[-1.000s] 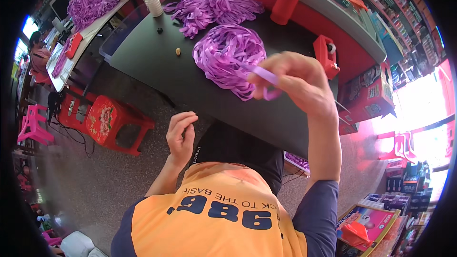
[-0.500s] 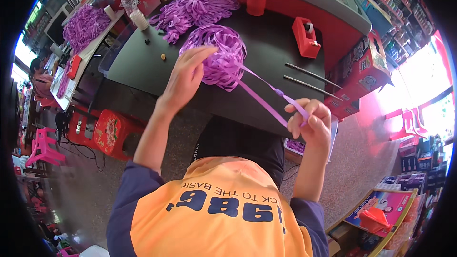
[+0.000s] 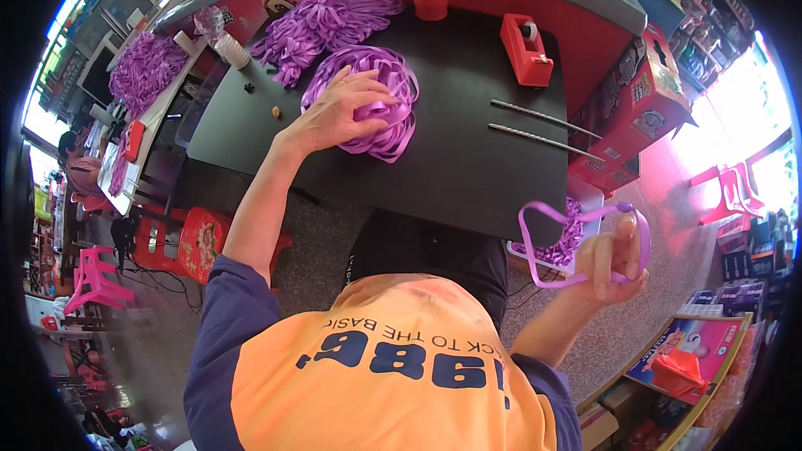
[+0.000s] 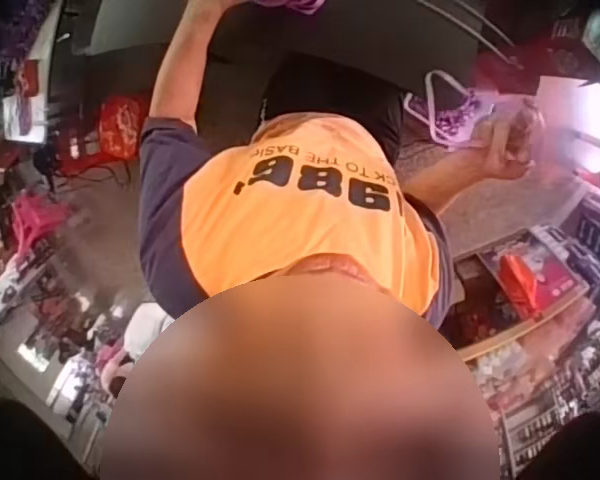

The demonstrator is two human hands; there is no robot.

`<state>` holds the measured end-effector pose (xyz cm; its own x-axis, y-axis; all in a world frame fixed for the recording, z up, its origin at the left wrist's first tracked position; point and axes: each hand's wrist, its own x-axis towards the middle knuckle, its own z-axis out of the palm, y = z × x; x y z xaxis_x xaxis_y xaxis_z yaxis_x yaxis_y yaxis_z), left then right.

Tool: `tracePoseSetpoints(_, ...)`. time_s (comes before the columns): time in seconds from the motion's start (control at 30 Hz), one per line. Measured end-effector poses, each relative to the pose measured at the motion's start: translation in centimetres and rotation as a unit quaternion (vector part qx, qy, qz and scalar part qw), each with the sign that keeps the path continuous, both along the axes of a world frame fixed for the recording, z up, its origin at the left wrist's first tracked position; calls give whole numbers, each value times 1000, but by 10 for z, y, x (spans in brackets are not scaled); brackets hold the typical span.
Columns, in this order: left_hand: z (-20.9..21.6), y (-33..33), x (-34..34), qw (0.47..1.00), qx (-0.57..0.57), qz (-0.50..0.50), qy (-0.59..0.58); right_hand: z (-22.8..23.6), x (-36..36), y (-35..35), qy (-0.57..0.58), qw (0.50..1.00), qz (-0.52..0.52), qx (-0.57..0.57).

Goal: Using a shredding tool to process purple ribbons at a counter.

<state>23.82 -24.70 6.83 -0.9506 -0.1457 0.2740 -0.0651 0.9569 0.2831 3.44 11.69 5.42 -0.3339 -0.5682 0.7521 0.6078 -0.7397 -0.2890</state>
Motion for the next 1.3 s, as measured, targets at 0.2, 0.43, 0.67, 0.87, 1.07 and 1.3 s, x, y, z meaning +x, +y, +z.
tracePoseSetpoints(0.2, -12, -48, 49, 991, -31, 128, 23, -27, -14, 63, 1, 924, -314, 220)
tracePoseSetpoints(0.43, 3, -5, 68, 969, -57, 208, 120, -45, -10, 89, -23, 862, -392, 320)
tracePoseSetpoints(0.67, -31, 65, 23, 930, -18, 365, 35, -53, 7, 69, 41, 861, -367, 350)
tracePoseSetpoints(0.87, -55, 13, 20, 981, -59, 183, -28, -58, 2, 76, 33, 861, -375, 343)
tracePoseSetpoints(1.07, -35, -85, 21, 953, -258, -54, -147, -56, 5, 74, 17, 855, -389, 342)
tracePoseSetpoints(1.3, 34, -123, 50, 920, -316, -98, -212, -49, 2, 87, 73, 848, -369, 374)
